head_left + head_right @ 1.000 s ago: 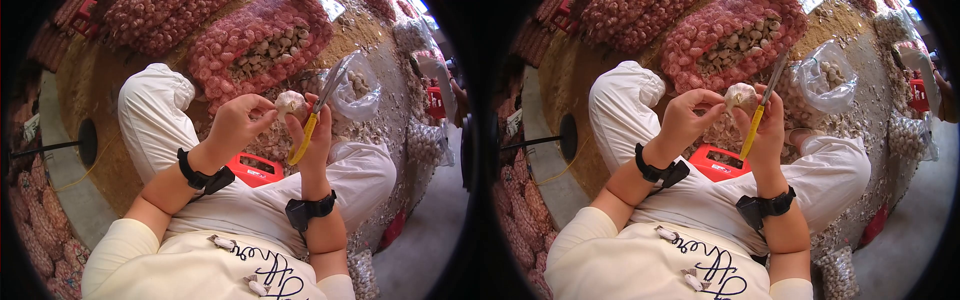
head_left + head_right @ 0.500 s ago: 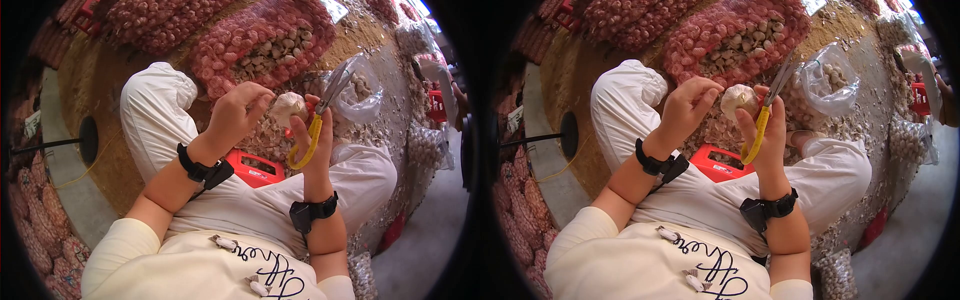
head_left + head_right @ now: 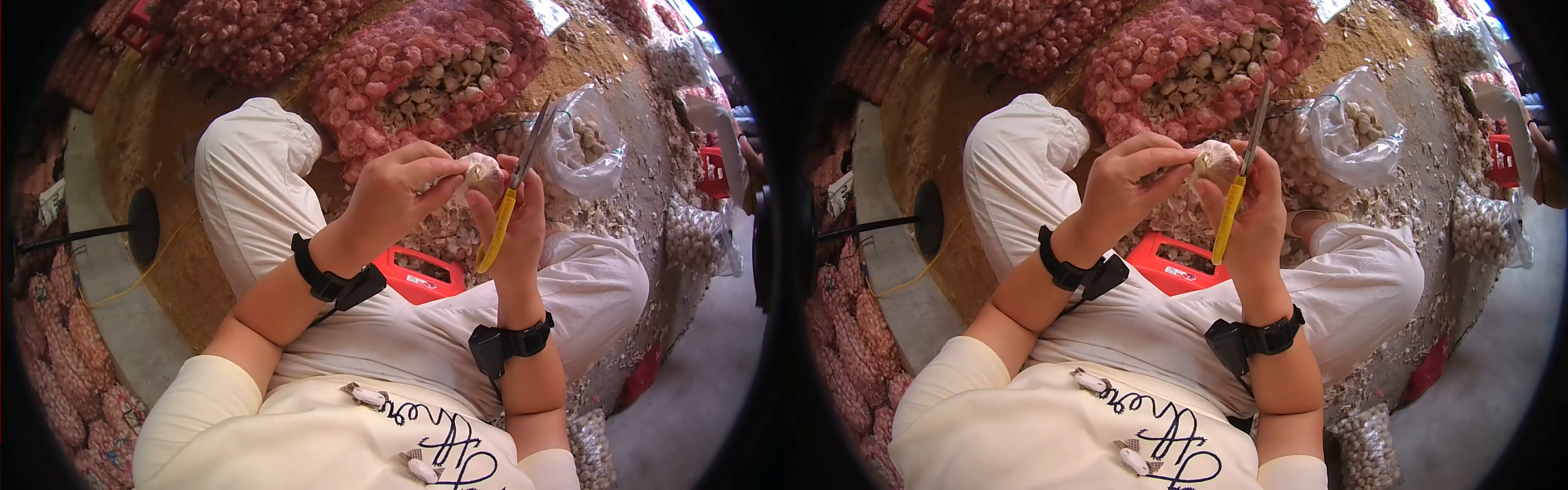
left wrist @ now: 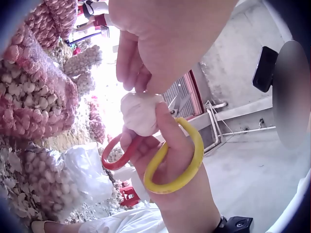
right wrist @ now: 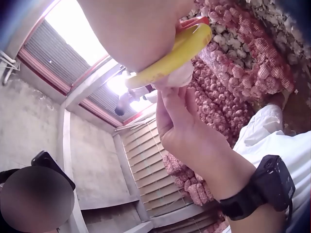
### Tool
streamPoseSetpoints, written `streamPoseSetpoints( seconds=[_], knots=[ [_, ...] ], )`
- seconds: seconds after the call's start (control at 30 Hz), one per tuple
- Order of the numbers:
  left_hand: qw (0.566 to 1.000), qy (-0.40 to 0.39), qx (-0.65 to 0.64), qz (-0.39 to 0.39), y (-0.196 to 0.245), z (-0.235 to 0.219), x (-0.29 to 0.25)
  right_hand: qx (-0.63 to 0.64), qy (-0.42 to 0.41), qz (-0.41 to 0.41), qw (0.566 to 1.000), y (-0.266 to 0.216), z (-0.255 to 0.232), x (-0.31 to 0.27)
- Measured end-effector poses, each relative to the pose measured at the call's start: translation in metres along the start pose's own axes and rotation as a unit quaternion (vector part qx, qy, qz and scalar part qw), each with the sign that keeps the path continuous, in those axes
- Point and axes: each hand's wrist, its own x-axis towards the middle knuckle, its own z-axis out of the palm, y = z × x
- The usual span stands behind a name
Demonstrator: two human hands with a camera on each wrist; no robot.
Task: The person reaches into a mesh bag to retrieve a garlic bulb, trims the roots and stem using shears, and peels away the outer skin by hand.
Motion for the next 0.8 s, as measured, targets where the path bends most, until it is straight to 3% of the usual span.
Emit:
streamPoseSetpoints(
  seconds=[0.13, 0.2, 0.27, 0.3, 0.37, 0.4, 0.47, 0.6, 0.67, 0.73, 0.8],
  knots=[
    [1.000, -0.007, 0.005, 0.005, -0.008, -0.002, 0.000, -0.007, -0.010, -0.008, 1.000, 0.005, 0.000, -0.001],
    [1.000, -0.018, 0.012, 0.011, -0.008, -0.004, 0.000, 0.026, -0.002, 0.051, 0.998, -0.004, 0.000, 0.001],
    [0.982, -0.062, -0.140, -0.111, -0.007, -0.006, -0.001, 0.038, -0.010, 0.073, 0.997, -0.011, -0.003, 0.005],
    [0.982, -0.063, -0.141, -0.111, -0.007, -0.006, -0.001, 0.051, -0.019, 0.095, 0.994, -0.014, -0.005, 0.007],
    [0.881, -0.108, -0.384, -0.253, -0.006, -0.007, 0.000, 0.088, -0.054, 0.111, 0.988, -0.021, -0.009, 0.009],
    [0.881, -0.109, -0.384, -0.254, -0.004, -0.009, 0.002, 0.125, -0.089, 0.127, 0.980, -0.023, -0.011, 0.010],
    [0.839, -0.208, -0.412, -0.289, 0.005, -0.018, 0.010, 0.120, -0.112, 0.130, 0.978, -0.025, -0.013, 0.009],
    [0.832, -0.241, -0.413, -0.282, -0.008, -0.012, 0.000, 0.113, -0.095, 0.150, 0.978, -0.021, -0.011, 0.007],
    [0.865, -0.171, -0.407, -0.239, -0.007, -0.005, -0.004, 0.127, -0.068, 0.163, 0.976, -0.017, -0.008, 0.009],
    [0.862, -0.172, -0.415, -0.236, -0.005, -0.005, -0.003, 0.208, -0.002, 0.182, 0.961, -0.014, -0.005, 0.012],
    [0.859, -0.173, -0.423, -0.232, -0.004, -0.005, -0.003, 0.221, -0.030, 0.193, 0.955, -0.019, -0.008, 0.012]
  ],
)
